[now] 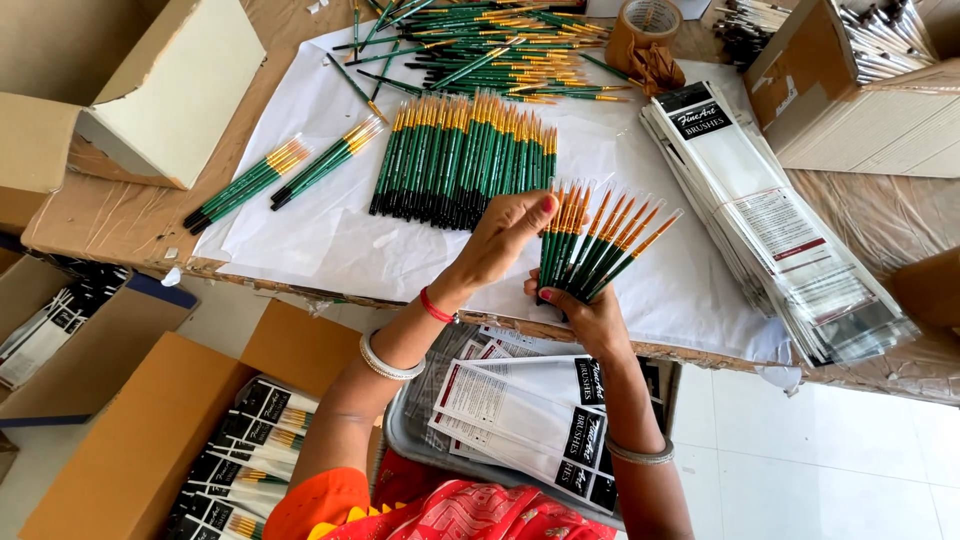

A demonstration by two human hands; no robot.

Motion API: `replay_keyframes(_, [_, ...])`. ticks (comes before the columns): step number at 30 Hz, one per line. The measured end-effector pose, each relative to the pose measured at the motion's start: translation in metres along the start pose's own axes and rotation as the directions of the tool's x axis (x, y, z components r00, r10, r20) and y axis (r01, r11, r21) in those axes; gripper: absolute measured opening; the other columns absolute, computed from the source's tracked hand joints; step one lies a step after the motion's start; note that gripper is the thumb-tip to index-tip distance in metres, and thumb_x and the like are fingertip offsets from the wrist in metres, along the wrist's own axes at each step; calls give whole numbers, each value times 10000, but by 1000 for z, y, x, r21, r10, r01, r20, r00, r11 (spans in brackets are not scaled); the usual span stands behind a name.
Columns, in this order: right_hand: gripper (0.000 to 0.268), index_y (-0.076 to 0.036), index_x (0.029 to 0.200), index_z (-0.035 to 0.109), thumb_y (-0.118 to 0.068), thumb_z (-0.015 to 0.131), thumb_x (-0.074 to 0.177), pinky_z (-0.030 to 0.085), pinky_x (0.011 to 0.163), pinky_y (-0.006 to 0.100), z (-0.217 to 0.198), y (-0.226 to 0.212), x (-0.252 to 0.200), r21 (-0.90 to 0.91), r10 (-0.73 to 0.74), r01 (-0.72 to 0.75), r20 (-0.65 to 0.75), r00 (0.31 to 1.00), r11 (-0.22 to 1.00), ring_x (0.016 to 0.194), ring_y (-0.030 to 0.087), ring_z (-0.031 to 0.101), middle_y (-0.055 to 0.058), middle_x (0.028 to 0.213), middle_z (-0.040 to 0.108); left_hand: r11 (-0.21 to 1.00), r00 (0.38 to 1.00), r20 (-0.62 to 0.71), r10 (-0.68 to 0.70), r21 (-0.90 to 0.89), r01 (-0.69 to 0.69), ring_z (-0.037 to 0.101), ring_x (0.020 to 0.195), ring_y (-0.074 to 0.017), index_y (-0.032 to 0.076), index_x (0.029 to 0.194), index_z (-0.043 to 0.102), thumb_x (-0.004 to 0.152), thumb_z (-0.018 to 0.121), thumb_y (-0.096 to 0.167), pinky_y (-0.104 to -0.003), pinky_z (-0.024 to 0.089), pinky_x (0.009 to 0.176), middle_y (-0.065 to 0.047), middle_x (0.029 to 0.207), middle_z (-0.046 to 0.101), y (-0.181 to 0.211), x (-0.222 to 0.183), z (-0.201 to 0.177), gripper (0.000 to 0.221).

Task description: The person places sets of paintbrushes into plastic sleeves, gathers them into a tray, and then arranges a large quantity of loose brushes on a table into sorted groups by hand.

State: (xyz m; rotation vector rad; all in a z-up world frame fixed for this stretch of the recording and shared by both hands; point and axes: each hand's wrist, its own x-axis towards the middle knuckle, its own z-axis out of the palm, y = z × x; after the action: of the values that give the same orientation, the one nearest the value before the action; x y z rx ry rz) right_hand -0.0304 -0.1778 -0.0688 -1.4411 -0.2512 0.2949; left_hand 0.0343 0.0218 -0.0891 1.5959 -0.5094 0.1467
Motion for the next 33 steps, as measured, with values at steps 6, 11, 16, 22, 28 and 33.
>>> replay_keyframes(6, [242,46,1175,708,48,664,937,595,916,342,-3,5,1,26,-23,22,22,999,999,980,173,727,115,1047,776,999,1000,26,17,30,-18,312,637,-45,70,939,762,1075,430,593,-231,250,588,52,673,459,92,12,4,634])
replay_keyframes(11, [252,45,1172,682,64,664,922,607,921,352,-3,6,2,14,-23,23,8,1000,1000,984,185,745,122,1052,777,988,994,32,103,-121,-99,562,801,-25,22,1052,742,1023,711,376,-234,494,715,16,888,693,107,14,13,356])
replay_keyframes(16, [252,44,1153,668,85,664,904,615,937,360,-3,8,3,27,-27,26,3,1000,999,987,197,758,127,1051,774,999,999,-16,41,0,-41,664,806,-38,11,1024,761,898,845,215,-244,582,731,-42,895,787,102,12,18,255])
replay_keyframes(22, [219,50,1088,705,104,683,877,604,944,350,-3,7,3,10,-33,33,0,999,999,987,193,749,131,1030,779,999,999,16,34,-7,-34,715,889,-71,-12,1119,749,984,739,168,-247,594,802,-77,981,800,107,13,14,225])
replay_keyframes(28, [198,54,1068,698,107,688,876,604,935,344,-4,9,3,44,-28,28,2,1000,999,979,186,749,131,1017,782,996,995,94,39,-82,-31,764,1012,-136,-41,1195,700,1013,680,120,-282,621,913,-109,1090,794,104,12,12,244])
replay_keyframes(33, [348,24,1198,648,99,720,865,569,872,300,-8,13,2,-82,-122,118,-36,992,990,949,140,672,86,1018,717,973,997,-37,61,-223,-67,760,987,-146,24,1136,685,1073,589,264,-302,640,940,-91,1067,769,60,-4,35,267])
